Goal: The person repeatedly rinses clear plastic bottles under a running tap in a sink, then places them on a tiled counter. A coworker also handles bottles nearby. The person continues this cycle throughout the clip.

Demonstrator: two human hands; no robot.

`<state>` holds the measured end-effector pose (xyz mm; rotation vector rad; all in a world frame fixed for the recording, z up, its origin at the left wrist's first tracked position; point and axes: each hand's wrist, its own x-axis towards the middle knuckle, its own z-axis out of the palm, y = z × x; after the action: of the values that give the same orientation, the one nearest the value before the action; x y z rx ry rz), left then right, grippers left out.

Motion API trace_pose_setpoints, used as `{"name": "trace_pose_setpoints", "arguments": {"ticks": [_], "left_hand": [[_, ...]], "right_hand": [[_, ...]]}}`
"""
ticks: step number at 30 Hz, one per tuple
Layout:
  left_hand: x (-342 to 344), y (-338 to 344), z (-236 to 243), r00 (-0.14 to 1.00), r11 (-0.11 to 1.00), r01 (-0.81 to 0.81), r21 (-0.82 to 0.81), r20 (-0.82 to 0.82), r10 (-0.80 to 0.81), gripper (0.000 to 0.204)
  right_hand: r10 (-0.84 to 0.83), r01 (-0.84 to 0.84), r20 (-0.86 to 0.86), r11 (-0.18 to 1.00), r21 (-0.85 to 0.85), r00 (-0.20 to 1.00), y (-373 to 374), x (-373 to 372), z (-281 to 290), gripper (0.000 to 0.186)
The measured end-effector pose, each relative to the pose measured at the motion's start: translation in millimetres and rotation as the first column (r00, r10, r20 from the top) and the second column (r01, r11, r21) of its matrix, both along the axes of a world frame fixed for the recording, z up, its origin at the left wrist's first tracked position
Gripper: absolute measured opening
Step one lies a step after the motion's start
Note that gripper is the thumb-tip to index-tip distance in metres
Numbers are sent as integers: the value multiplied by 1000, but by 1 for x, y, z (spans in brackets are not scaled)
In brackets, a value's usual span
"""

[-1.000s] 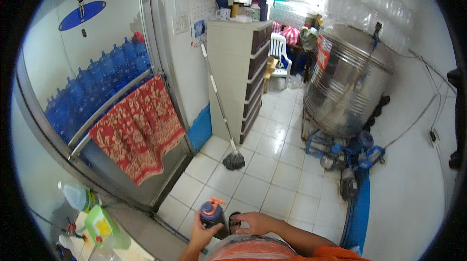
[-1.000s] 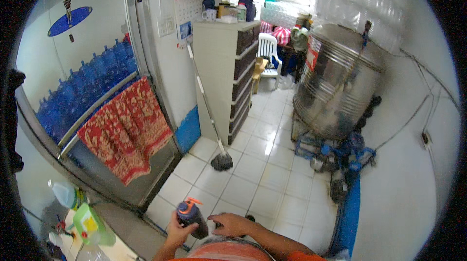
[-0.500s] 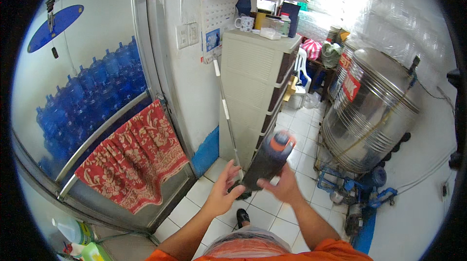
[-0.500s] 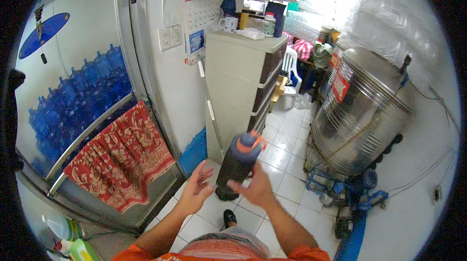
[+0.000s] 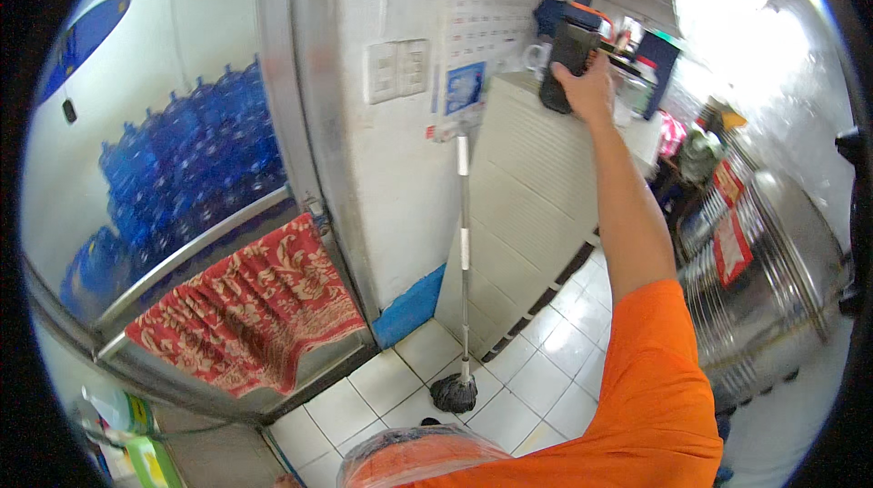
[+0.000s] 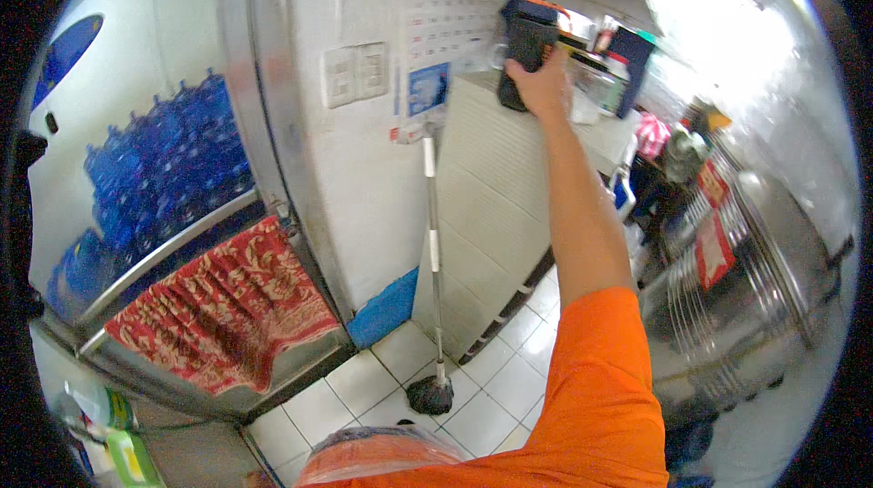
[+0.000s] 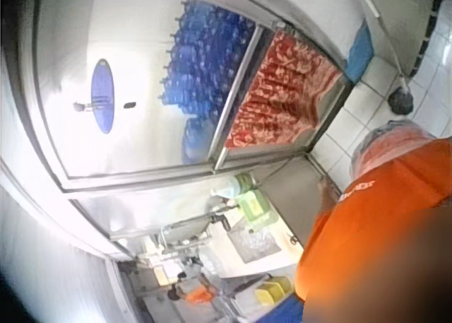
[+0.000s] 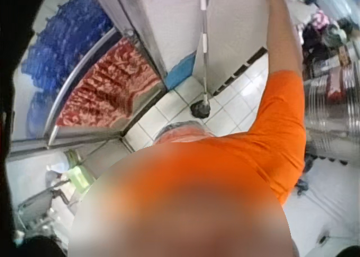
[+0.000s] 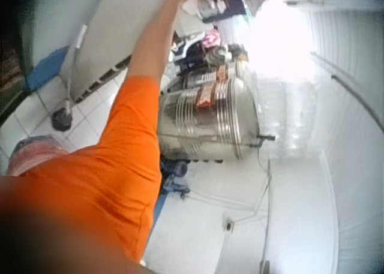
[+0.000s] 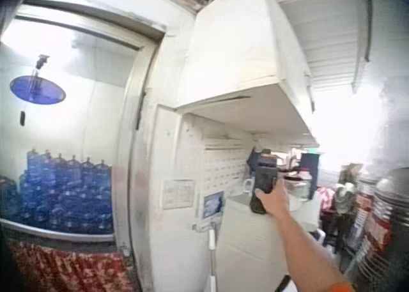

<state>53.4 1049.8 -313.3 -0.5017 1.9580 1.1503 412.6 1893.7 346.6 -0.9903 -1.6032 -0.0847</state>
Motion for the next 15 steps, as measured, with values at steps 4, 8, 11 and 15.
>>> {"name": "trace_pose_setpoints", "arguments": {"ticks": [4,8,11,15], "left_hand": [[26,-2,49,952,923,-229,309,-125,278,34],[-14,48,137,877,918,-275,287,-316,361,57],[-89,103,190,722,811,-239,533,-461,515,61],[-206,157,241,331,826,-372,423,-771,544,61]], "right_hand": [[155,-153,-23,986,70,988,114,-25,-23,72],[-86,69,75,978,198,994,181,-11,-15,68],[-432,313,294,873,374,853,159,4,-25,80],[100,-104,28,946,308,995,40,-31,-161,51]]}}
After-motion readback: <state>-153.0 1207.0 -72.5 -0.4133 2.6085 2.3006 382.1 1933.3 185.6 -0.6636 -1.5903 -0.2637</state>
